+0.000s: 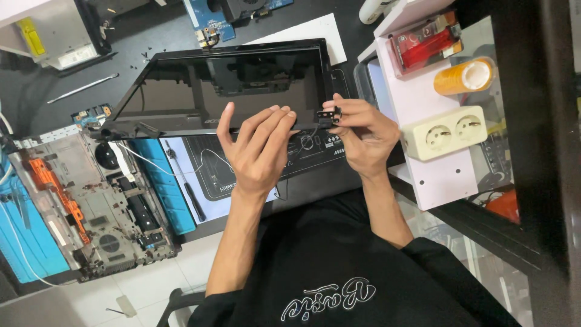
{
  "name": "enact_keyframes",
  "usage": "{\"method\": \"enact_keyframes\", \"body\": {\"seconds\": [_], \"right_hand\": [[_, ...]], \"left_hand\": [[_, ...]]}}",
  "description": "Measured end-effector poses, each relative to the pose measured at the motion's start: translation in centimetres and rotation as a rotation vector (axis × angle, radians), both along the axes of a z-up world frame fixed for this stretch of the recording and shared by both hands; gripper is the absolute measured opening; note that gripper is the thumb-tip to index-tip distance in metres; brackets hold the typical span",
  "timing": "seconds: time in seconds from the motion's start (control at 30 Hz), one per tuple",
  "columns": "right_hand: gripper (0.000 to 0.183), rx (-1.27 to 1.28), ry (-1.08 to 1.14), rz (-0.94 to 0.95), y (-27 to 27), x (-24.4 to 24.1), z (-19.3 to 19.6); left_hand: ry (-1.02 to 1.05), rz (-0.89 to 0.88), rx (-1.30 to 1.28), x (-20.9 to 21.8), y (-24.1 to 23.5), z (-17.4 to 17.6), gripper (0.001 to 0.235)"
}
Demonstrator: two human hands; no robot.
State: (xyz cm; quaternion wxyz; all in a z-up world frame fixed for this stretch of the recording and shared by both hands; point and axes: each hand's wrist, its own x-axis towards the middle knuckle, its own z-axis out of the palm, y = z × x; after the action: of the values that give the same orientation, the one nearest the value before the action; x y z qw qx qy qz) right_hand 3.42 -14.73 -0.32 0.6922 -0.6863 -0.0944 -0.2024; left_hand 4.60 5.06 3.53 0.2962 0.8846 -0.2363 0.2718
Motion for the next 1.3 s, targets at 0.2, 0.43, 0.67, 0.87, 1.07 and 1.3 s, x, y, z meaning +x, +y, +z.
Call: {"method": "enact_keyframes", "body": {"seconds": [0.2, 0.43, 0.67, 0.87, 1.07, 1.3], "right_hand": [[0.013, -0.019, -0.015, 0.007, 0.0, -0.4, -0.3], [0.014, 0.016, -0.019, 0.023, 0.3, -0.7, -0.6], [0.017, -0.044, -0.009, -0.021, 0.4, -1.1, -0.6], [0.018, -0.049, 0.01, -0.032, 0.5, -1.6, -1.0], [0.018, -0.055, 0.004, -0.047, 0.6, -1.2, -0.5], [0.019, -0.03, 0.002, -0.044, 0.1, -1.3, -1.3]], "left_hand": [[-0.055, -0.142, -0.046, 0.1, -1.5, 0.3, 0.018], [-0.034, -0.132, -0.083, -0.2, -1.2, 0.1, 0.021], [-0.116, -0.13, -0.026, -0.1, 0.3, 0.5, 0.022], [-0.145, -0.06, 0.01, -0.3, 2.0, -0.4, 0.018], [-0.14, -0.089, 0.016, 0.1, 2.5, -0.1, 0.02], [-0.107, -0.009, 0.056, 0.0, 5.2, 0.0, 0.02]]}}
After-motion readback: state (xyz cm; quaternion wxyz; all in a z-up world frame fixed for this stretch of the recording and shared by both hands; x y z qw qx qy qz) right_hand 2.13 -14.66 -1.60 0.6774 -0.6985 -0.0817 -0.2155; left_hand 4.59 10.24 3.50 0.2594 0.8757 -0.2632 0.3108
